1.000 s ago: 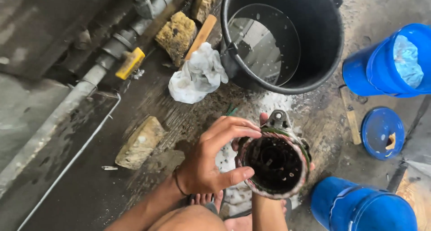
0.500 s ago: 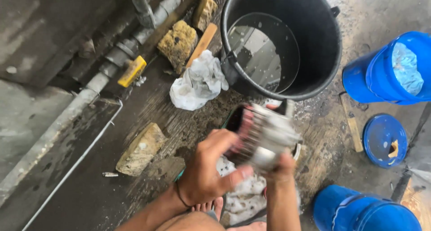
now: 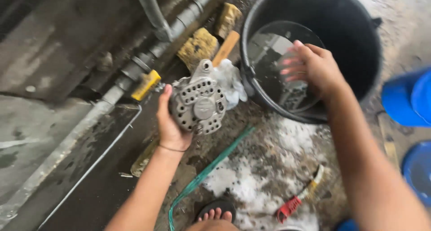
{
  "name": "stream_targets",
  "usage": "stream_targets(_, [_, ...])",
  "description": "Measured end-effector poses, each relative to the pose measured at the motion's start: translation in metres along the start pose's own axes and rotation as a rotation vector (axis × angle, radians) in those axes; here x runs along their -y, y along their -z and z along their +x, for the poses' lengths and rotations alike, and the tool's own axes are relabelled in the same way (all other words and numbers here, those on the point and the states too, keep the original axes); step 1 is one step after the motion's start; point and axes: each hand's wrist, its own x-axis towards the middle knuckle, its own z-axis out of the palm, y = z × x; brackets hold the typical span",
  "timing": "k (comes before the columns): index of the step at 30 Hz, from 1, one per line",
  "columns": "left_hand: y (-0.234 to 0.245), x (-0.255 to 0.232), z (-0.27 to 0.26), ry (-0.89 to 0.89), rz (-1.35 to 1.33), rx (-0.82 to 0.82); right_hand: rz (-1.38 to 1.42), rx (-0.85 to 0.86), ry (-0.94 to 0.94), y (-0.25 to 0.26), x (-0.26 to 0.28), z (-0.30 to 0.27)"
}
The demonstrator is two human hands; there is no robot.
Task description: Cleaning a metal car alternator using a brush and soapy water on a workshop floor.
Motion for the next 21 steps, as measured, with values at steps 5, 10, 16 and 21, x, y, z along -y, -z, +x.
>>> stream_targets(5, [0.020, 0.015, 0.050, -0.085, 0.018, -0.050, -0.867, -0.057, -0.284, 0.039, -0.044, 0.089])
stream_targets(10, [0.003, 0.018, 0.052, -0.014, 0.082, 0.065, -0.949, 0.025, -0.419, 0.043, -0.059, 0.119])
stream_targets(16, [-0.011, 0.031, 0.065, 0.064, 0.133, -0.021, 0.062, 0.546, -0.028, -0.050, 0.102, -0.043])
stream_targets(21, [-0.019, 0.034, 0.066, 0.121, 0.070, -0.104, -0.221, 0.490, 0.036, -0.084, 0.154, -0.078])
